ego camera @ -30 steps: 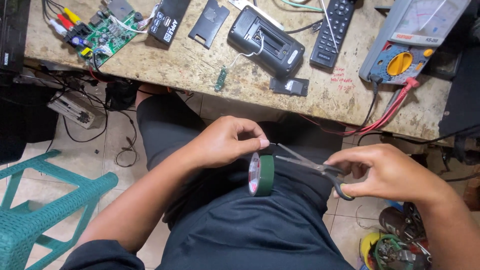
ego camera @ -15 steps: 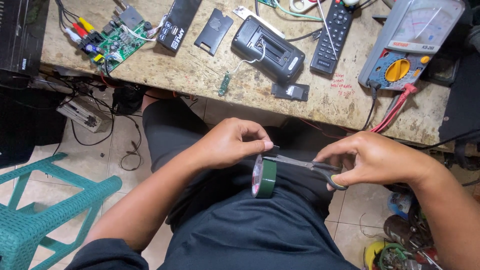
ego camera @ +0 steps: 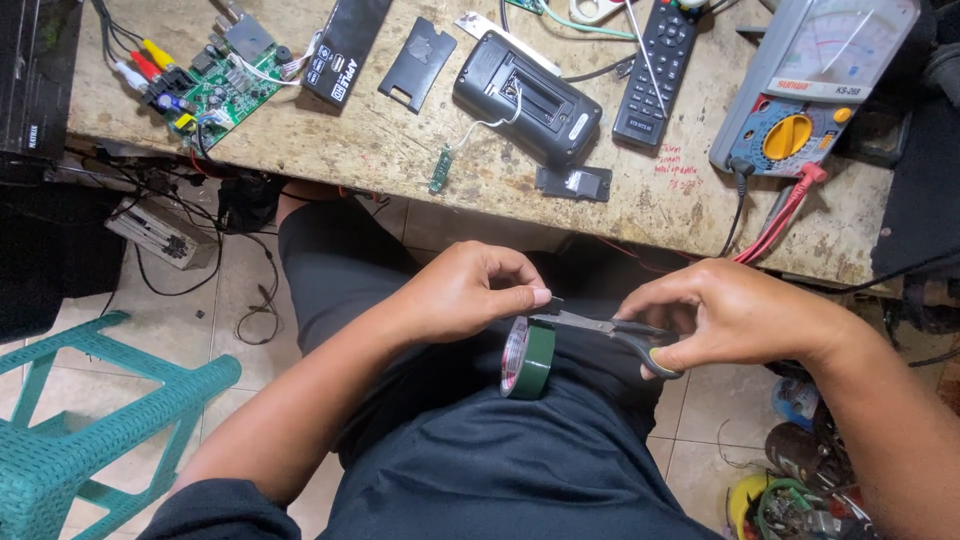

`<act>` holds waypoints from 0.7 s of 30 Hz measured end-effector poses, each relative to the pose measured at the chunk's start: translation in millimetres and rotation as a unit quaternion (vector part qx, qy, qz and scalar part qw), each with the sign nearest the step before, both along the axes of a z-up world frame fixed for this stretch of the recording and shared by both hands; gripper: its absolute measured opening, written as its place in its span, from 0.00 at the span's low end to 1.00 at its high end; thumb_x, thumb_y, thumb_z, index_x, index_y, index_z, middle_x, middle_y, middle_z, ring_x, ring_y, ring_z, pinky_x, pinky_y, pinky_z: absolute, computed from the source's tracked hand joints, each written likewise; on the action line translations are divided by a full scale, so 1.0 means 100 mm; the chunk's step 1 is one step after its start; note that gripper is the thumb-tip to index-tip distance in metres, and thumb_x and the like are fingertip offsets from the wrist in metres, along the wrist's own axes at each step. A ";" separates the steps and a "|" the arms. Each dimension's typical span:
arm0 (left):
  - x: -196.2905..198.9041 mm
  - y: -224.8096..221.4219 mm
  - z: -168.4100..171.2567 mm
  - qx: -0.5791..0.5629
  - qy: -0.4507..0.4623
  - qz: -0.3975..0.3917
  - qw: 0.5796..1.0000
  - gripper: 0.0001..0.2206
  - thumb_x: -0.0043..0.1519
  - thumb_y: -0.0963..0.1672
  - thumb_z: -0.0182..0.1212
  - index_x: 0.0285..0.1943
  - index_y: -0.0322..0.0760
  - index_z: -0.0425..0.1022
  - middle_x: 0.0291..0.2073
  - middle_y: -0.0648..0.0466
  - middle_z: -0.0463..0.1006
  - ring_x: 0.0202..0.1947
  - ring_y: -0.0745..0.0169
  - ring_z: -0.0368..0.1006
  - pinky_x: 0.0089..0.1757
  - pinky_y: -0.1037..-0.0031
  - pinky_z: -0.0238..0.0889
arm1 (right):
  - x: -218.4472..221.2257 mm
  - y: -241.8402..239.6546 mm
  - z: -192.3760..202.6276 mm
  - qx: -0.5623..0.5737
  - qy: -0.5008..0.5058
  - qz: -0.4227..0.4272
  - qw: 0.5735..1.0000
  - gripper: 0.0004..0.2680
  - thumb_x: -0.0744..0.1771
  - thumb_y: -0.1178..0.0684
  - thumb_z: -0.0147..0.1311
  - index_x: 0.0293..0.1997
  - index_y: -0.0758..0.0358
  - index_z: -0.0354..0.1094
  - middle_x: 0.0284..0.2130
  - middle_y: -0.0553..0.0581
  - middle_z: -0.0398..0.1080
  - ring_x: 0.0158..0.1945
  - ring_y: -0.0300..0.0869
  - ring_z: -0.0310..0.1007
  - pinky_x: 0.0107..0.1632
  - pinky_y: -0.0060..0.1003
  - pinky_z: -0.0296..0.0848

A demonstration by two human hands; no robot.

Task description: Preparing electrical connections by taping wires to a circuit board and assembling it into a housing.

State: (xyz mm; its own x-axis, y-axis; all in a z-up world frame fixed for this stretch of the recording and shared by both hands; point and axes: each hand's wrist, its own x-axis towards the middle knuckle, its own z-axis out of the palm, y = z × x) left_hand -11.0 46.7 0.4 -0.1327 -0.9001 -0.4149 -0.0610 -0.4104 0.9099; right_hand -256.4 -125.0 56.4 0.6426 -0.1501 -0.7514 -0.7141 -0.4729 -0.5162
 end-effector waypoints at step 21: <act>-0.03 0.06 0.05 0.017 -0.024 0.019 0.999 0.09 0.60 0.49 0.64 0.37 0.43 0.84 0.32 0.64 0.85 0.35 0.77 0.78 0.42 0.81 0.66 | -0.03 0.05 -0.02 -0.042 -0.019 0.028 0.999 0.17 0.56 0.44 0.73 0.48 0.41 0.83 0.31 0.42 0.84 0.33 0.32 0.80 0.38 0.29 0.74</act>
